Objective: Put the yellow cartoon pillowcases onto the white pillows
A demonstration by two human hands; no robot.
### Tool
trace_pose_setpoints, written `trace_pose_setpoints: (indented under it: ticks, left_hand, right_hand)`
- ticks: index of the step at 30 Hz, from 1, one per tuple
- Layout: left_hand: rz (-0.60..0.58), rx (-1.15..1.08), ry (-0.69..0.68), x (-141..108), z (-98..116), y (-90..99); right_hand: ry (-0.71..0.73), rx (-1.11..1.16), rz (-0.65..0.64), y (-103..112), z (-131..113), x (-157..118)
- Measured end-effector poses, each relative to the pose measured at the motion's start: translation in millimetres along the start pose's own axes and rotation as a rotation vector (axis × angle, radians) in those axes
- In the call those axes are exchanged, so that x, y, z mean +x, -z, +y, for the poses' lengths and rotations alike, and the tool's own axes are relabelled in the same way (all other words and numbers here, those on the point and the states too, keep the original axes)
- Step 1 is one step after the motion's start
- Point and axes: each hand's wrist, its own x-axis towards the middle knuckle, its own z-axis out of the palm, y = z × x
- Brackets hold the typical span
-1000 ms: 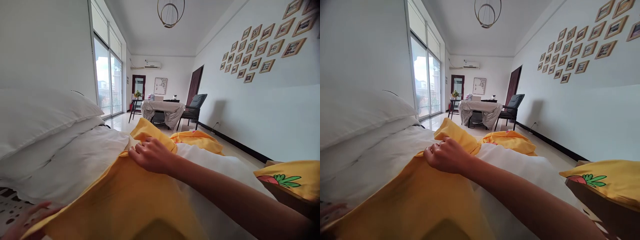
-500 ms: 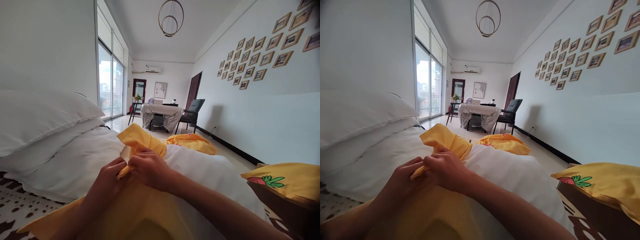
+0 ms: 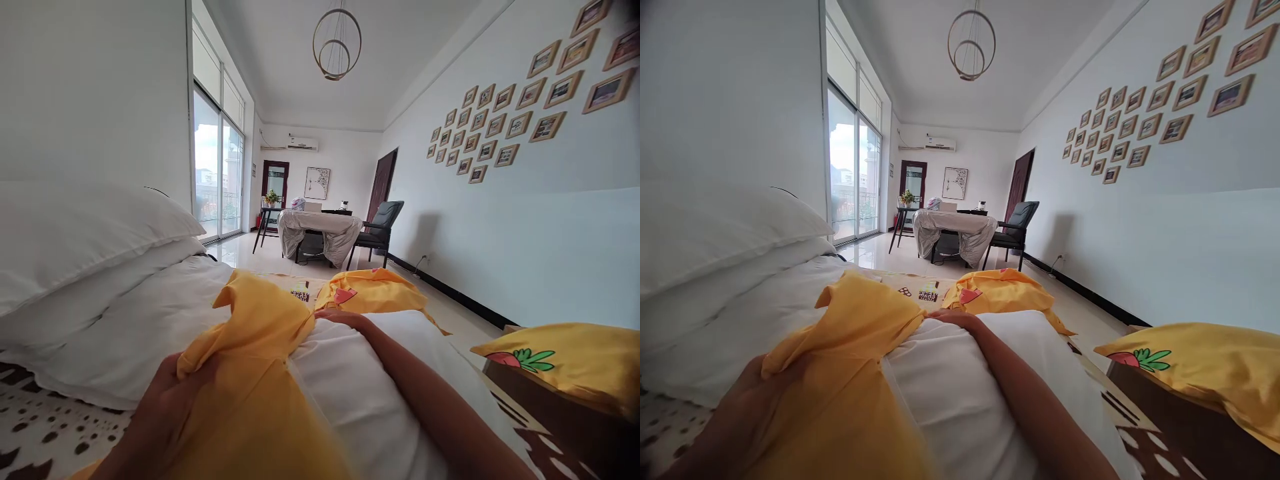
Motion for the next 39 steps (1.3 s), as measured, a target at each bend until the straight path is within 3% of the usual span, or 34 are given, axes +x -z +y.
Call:
trace_pose_setpoints:
  ticks: [2,4,7,11,13,15,18,21,24,28,33,36,39]
  left_hand:
    - [0.000,-0.035,0.048,10.4,-5.2,4.4]
    - [-0.040,-0.042,0.054,21.8,-8.9,6.5]
    - [-0.100,-0.027,-0.004,42.2,-10.5,1.2]
    - [-0.163,-0.105,-0.083,82.8,-7.4,-20.6]
    - [-0.227,-0.143,-0.119,106.7,-8.2,-33.1]
    - [-0.302,-0.088,-0.151,127.8,-12.7,-44.1]
    - [-0.290,0.147,-0.285,147.1,-24.5,-58.0]
    - [-0.238,0.365,-0.436,151.9,-35.9,-69.5]
    - [-0.336,0.348,-0.470,149.2,-42.6,-77.6]
    - [-0.402,0.127,-0.401,144.4,-47.0,-83.3]
    - [-0.251,0.051,-0.240,154.4,-55.1,-85.9]
    - [-0.282,-0.023,-0.167,165.7,-60.8,-84.3]
    - [-0.292,-0.159,-0.122,171.5,-63.4,-80.0]
  right_hand:
    - [-0.024,-0.003,0.010,-3.3,-1.1,4.1]
    - [-0.070,-0.025,0.097,7.9,-2.9,5.5]
    - [-0.139,-0.092,0.292,46.5,-13.4,-3.0]
    - [-0.208,-0.317,0.521,108.1,-54.9,-33.2]
    - [-0.225,-0.476,0.587,127.1,-78.2,-49.2]
    - [-0.220,-0.600,0.589,131.4,-92.2,-60.3]
    - [-0.210,-0.672,0.493,112.2,-86.4,-63.5]
    - [-0.195,-0.672,0.393,79.4,-58.4,-54.0]
    - [-0.158,-0.642,0.398,55.7,-32.3,-43.1]
    - [-0.035,-0.684,0.541,48.8,-18.5,-37.2]
    - [0.336,-0.682,0.613,43.6,-11.1,-26.9]
    - [0.560,-0.607,0.663,28.5,-9.0,-14.6]
    - [0.685,-0.538,0.701,6.2,-12.5,-2.8]
